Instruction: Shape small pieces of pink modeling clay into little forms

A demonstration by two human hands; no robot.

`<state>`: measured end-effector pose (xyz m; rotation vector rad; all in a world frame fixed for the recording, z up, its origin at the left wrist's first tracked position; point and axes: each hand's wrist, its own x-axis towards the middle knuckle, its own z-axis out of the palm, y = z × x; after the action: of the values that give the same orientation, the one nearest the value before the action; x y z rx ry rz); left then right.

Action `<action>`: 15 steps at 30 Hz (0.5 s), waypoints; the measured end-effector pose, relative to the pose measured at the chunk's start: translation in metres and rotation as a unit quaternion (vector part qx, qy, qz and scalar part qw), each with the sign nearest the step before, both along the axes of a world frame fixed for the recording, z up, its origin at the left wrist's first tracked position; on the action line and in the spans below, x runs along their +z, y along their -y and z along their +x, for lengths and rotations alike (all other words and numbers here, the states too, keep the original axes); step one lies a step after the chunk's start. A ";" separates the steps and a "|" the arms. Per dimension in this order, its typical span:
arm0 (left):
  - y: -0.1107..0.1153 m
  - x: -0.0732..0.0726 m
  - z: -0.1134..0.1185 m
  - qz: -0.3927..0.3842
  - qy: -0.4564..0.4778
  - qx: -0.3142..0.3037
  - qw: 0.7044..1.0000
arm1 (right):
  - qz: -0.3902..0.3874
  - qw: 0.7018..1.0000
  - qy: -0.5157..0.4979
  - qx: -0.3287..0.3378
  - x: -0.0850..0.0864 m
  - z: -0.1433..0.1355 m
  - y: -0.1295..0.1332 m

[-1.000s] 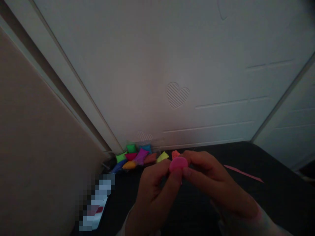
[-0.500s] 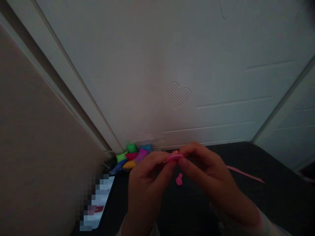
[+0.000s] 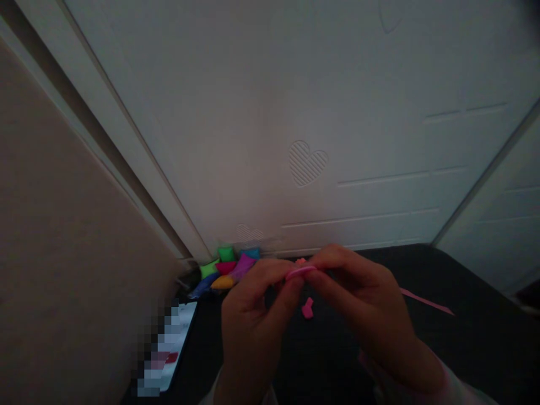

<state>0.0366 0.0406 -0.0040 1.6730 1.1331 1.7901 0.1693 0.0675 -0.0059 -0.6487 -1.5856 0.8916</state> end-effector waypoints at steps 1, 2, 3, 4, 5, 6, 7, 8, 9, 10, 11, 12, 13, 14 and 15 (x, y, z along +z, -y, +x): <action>0.000 0.000 0.000 -0.004 0.008 -0.003 1.000 | -0.011 1.000 -0.006 0.004 0.000 0.000 0.000; 0.000 0.001 0.000 -0.006 0.017 -0.007 1.000 | -0.022 1.000 -0.012 0.012 0.001 0.000 0.000; 0.000 0.001 -0.001 -0.010 0.026 -0.013 1.000 | -0.033 0.999 -0.016 0.020 0.002 0.000 -0.001; 0.000 0.002 -0.001 -0.013 0.034 -0.019 0.999 | -0.042 0.999 -0.018 0.027 0.002 0.001 -0.001; 0.001 0.003 -0.001 -0.017 0.043 -0.024 0.999 | -0.048 0.998 -0.016 0.034 0.003 0.002 -0.001; 0.000 0.003 -0.001 -0.022 0.051 -0.028 0.998 | -0.053 0.998 -0.012 0.038 0.004 0.003 -0.002; 0.000 0.002 -0.001 -0.026 0.058 -0.031 0.997 | -0.058 0.998 -0.006 0.039 0.005 0.003 -0.002; 0.000 0.002 -0.001 -0.030 0.065 -0.034 0.997 | -0.062 0.997 0.000 0.039 0.005 0.004 -0.002; 0.000 0.001 -0.001 -0.032 0.073 -0.037 0.996 | -0.066 0.997 0.004 0.041 0.006 0.004 -0.002; -0.001 0.000 0.000 -0.032 0.082 -0.040 0.995 | -0.069 0.997 0.006 0.046 0.006 0.004 -0.001; -0.001 -0.002 0.000 -0.033 0.092 -0.044 0.994 | -0.073 0.996 0.005 0.051 0.006 0.004 -0.001; -0.001 -0.003 0.001 -0.035 0.103 -0.047 0.993 | -0.077 0.995 0.001 0.059 0.005 0.003 -0.001; -0.001 -0.003 0.002 -0.036 0.116 -0.050 0.991 | -0.079 0.995 -0.002 0.065 0.005 0.003 -0.001; -0.001 -0.004 0.004 -0.036 0.131 -0.054 0.989 | -0.079 0.995 -0.004 0.068 0.005 0.002 -0.001; -0.001 -0.004 0.005 -0.037 0.148 -0.058 0.987 | -0.078 0.995 -0.004 0.068 0.005 0.001 0.000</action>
<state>0.0420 0.0420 -0.0075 1.3461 0.9409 1.8238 0.1704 0.0678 -0.0012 -0.6492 -1.5780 1.1265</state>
